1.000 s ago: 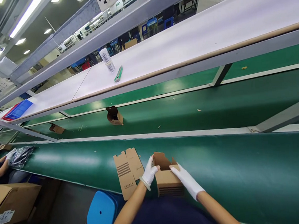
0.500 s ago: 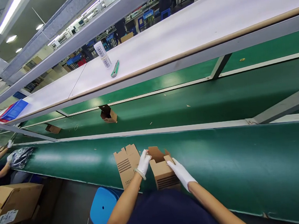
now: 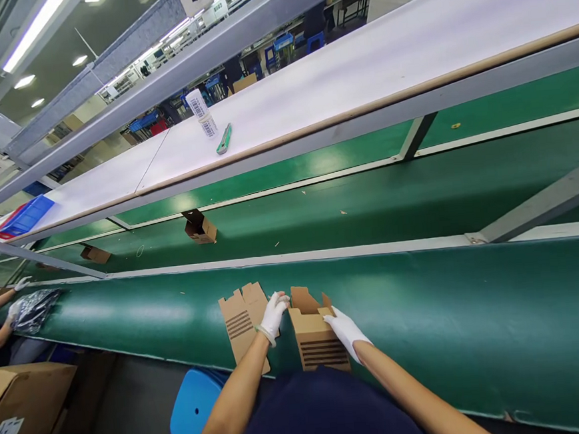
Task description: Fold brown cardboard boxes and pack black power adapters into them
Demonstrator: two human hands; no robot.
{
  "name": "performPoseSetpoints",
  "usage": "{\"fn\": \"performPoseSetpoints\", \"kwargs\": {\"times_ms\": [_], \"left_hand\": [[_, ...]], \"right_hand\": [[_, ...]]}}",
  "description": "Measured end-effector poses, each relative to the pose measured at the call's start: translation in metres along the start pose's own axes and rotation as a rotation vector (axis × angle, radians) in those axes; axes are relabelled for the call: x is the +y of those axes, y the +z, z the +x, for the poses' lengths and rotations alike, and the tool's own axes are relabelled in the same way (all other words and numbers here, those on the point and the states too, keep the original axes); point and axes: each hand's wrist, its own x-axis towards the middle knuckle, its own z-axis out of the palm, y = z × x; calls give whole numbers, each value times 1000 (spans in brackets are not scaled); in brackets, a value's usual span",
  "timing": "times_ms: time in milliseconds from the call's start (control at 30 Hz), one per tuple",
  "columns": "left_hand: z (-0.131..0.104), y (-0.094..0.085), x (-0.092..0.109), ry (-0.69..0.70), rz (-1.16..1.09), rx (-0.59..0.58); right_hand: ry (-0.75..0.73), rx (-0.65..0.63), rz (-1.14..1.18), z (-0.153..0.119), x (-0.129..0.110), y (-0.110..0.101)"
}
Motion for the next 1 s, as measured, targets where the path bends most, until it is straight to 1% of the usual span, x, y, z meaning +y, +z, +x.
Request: {"fn": "performPoseSetpoints", "kwargs": {"times_ms": [67, 133, 200, 233, 267, 333, 367, 433, 500, 567, 600, 633, 667, 733, 800, 900, 1000], "left_hand": [[-8, 2, -1, -15, -10, -66], [-20, 7, -4, -22, -22, -190], [-33, 12, -7, 16, -46, -329], [-39, 15, -8, 44, -67, -369], [-44, 16, -7, 72, -91, -381], [-53, 18, -1, 102, -130, -335], [-56, 17, 5, 113, -139, -306], [-60, 16, 24, 150, -149, -281], [-65, 17, 51, 189, -158, -268], [-72, 21, 81, 231, -141, -239], [-77, 24, 97, 262, -112, -221], [-83, 27, 112, 304, -64, -203], [-88, 30, 126, 353, -6, -192], [-99, 35, 148, 448, 123, -210], [-106, 36, 163, 504, 234, -250], [-113, 33, 171, 538, 335, -365], [-121, 27, 169, 542, 441, -499]], "right_hand": [[69, -21, 40, -7, 6, -9], [123, -70, 119, -16, 11, -17], [115, -142, 179, -26, 13, -21], [89, -166, 179, -31, 13, -22], [48, -174, 153, -35, 11, -23], [-39, -152, 61, -40, 3, -23], [-77, -126, 4, -43, -3, -23], [-162, -47, -107, -47, -18, -23], [-300, 31, -177, -54, -37, -22], [-460, 77, -198, -65, -56, -20], [-516, 84, -196, -71, -65, -19], [-542, 88, -182, -78, -72, -18], [-531, 97, -157, -84, -77, -17], [-465, 110, -72, -91, -80, -16], [-407, 124, 8, -94, -77, -18], [-372, 141, 48, -96, -72, -25], [-345, 118, 5, -101, -80, -39]]}}
